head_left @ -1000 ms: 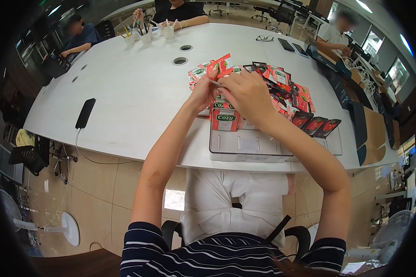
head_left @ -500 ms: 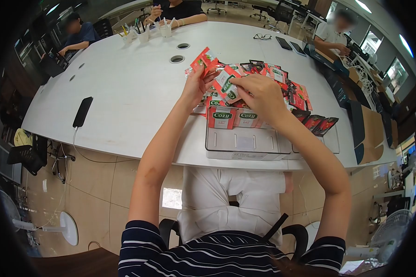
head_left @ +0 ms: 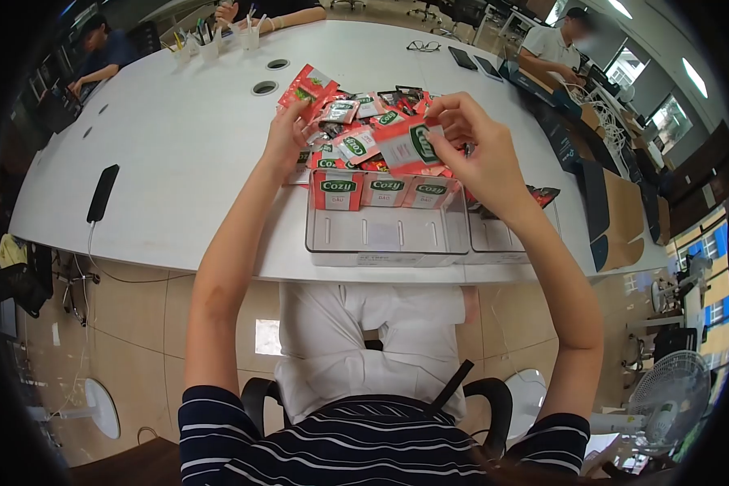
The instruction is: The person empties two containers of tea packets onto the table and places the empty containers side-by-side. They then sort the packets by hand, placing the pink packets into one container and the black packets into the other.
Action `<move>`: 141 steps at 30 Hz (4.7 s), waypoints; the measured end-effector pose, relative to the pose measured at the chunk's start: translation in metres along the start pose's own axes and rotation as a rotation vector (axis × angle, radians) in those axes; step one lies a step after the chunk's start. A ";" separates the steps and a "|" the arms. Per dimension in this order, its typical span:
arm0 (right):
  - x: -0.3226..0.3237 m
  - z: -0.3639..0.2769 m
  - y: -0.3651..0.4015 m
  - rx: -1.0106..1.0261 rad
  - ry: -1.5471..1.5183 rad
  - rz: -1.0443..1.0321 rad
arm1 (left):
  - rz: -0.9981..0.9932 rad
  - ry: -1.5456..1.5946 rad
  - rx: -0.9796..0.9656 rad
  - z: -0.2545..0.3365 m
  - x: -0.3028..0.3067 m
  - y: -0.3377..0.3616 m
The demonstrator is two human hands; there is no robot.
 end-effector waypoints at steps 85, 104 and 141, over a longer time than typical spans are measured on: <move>0.100 0.029 0.076 0.026 0.403 0.517 | -0.613 -1.250 -0.846 -0.013 -0.051 0.042; 0.188 0.238 0.210 -0.788 -0.174 1.030 | 0.152 -1.739 -1.064 0.026 0.007 0.011; 0.181 0.226 0.206 -0.727 -0.225 1.019 | -0.295 -1.641 -0.576 0.001 -0.040 -0.019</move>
Point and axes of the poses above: each hand's wrist, its own y-axis away from the middle knuckle, its own x-axis out of the back of the hand, z = x × y, the point moved 5 cm from there along -y, towards the middle knuckle, and after that the axes turned 10 degrees about z, right-handed, at the moved point
